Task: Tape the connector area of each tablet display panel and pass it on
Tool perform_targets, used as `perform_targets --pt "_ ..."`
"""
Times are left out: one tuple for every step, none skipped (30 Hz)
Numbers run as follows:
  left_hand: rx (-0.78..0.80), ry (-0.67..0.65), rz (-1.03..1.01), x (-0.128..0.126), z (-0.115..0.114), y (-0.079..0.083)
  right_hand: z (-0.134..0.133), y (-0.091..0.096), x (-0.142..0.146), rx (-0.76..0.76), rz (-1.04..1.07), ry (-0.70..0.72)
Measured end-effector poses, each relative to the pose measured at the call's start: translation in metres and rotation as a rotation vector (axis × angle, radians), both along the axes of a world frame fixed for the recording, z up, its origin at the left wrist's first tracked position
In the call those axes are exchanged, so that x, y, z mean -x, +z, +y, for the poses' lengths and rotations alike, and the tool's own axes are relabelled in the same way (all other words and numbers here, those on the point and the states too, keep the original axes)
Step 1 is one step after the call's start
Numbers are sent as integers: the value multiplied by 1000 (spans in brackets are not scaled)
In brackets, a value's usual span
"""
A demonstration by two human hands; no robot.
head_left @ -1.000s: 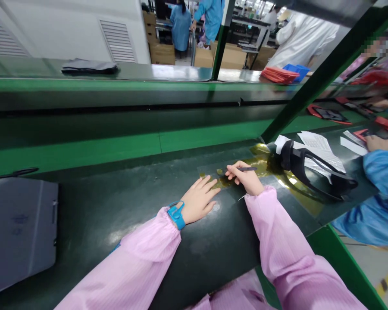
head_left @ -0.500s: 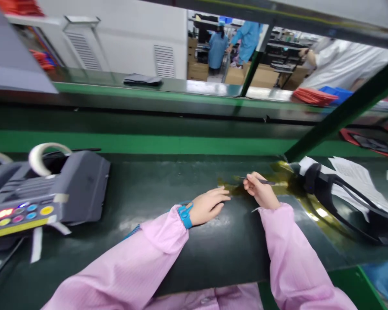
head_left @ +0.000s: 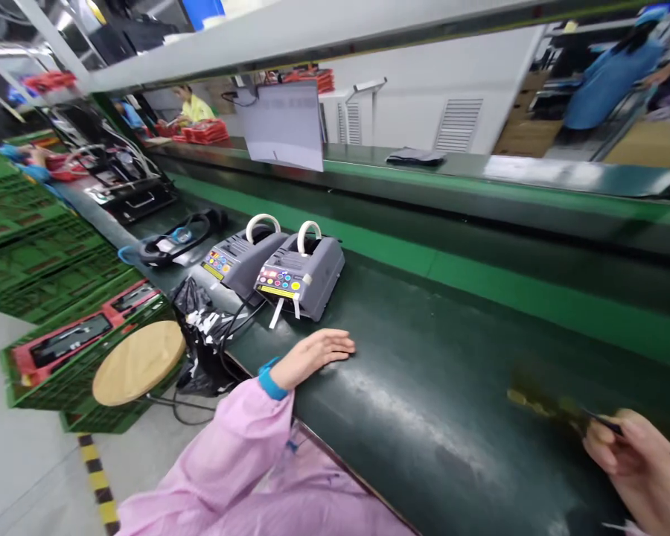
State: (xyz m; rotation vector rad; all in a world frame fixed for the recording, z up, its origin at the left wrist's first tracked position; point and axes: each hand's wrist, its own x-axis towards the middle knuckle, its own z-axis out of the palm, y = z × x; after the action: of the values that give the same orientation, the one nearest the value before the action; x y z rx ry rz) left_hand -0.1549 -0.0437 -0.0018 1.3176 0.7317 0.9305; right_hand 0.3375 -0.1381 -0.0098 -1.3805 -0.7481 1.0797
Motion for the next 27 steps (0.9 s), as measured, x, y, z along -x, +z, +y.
perform_targets --pt "13 21 -29 15 -2 1 -1 -2 -1 15 24 -4" --pt "26 39 -50 28 -3 3 -2 -4 -2 27 48 -6" --pt "38 55 -65 39 -3 5 -3 -6 -4 33 66 -6" --pt "51 72 -72 47 -3 8 -2 -8 -4 34 73 -5" --pt "62 89 -74 52 -2 10 -2 -10 -5 33 75 -4" --pt "72 104 -73 55 0 11 -1 -11 -5 30 75 -6" --pt "79 119 -71 55 2 12 -1 -11 -4 26 76 -10" --pt "83 134 -70 53 6 12 0 -11 -4 27 78 -14" --pt "82 149 -71 49 10 11 0 -10 -2 31 80 -19" --pt "77 167 -76 45 14 10 0 -9 -1 37 82 -26" --pt "68 189 -83 40 19 9 0 -7 0 43 84 -34" --pt "55 214 -91 36 22 8 0 -6 1 50 87 -41" --pt "38 244 -99 31 26 7 -1 -5 1 58 90 -45" --pt "18 277 -107 28 28 6 -2 -4 0 64 95 -50" --pt "-4 310 -113 25 29 5 -2 -4 0 70 100 -52" --pt "-27 343 -115 24 29 5 -3 -4 -1 73 105 -55" --pt "-51 371 -111 22 29 4 -4 -5 -3 73 110 -57" --pt "-74 394 -103 21 27 5 -5 -5 -4 69 113 -63" --pt "-97 412 -90 20 25 5 -5 -6 -5 65 114 -66" --pt "-118 423 -76 18 23 5 -6 -6 -6 61 113 -67" --pt "-138 431 -61 16 21 6 -6 -7 -6 59 109 -64" --pt "-155 436 -47 13 20 6 -6 -7 -6 59 102 -61" --pt "-171 438 -35 10 20 6 -7 -6 -6 61 93 -56" --pt "-184 437 -23 7 20 7 -7 -6 -5 65 84 -54" --pt "-196 434 -10 3 22 7 -7 -5 -5 71 77 -52" --pt "-208 427 4 -1 25 7 -7 -3 -4 75 71 -52" --pt "-221 420 18 -4 28 8 -7 -2 -4 80 67 -50"
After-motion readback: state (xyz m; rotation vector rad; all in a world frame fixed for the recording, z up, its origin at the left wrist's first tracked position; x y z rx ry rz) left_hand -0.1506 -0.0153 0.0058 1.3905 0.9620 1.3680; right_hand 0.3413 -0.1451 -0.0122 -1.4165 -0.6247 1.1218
